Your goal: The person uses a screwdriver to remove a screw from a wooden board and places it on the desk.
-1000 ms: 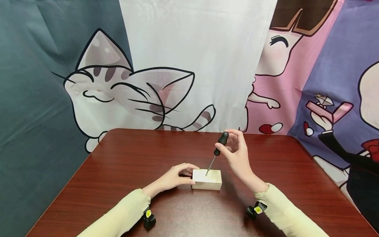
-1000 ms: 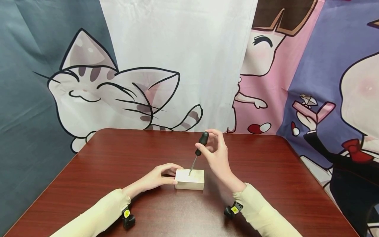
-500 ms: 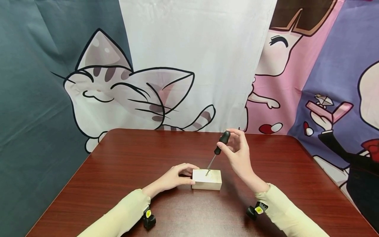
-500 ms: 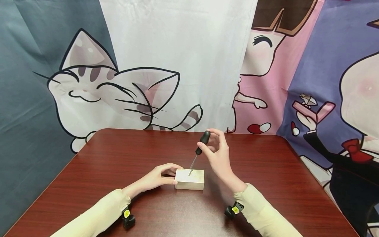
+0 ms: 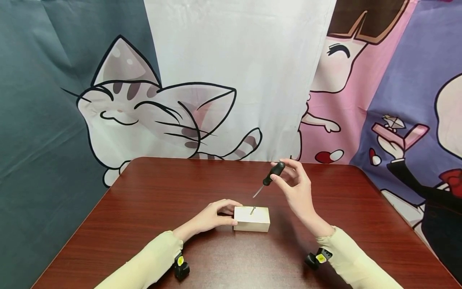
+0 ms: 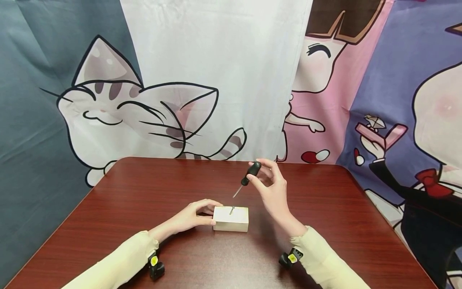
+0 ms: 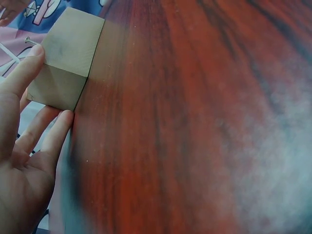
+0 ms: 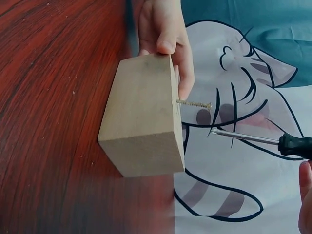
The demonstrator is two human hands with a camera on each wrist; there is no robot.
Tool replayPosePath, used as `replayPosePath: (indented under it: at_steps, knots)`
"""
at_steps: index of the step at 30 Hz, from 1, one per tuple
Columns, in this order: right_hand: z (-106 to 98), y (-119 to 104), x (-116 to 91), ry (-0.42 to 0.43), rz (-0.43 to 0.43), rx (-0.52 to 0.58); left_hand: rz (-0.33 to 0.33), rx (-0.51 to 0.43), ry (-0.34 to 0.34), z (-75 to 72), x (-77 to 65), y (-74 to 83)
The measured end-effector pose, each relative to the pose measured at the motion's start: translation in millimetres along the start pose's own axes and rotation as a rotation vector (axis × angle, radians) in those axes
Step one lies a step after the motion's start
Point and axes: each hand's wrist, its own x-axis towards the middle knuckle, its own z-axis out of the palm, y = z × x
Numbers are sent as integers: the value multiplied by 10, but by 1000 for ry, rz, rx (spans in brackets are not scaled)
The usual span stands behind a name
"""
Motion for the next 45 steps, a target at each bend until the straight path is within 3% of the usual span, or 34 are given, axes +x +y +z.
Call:
replayPosePath:
  at_steps: [7, 18, 30, 45]
  knots:
    - [-117, 109, -24, -8, 0, -2, -3, 5, 4, -4, -6, -2]
    - [-324, 219, -109, 15, 76, -92, 2, 7, 22, 4, -14, 11]
    - [-525, 348, -244, -1, 146, -287, -12, -19, 18, -42, -95, 327]
    - [-709, 417, -367, 11, 192, -429, 6, -11, 24, -15, -80, 342]
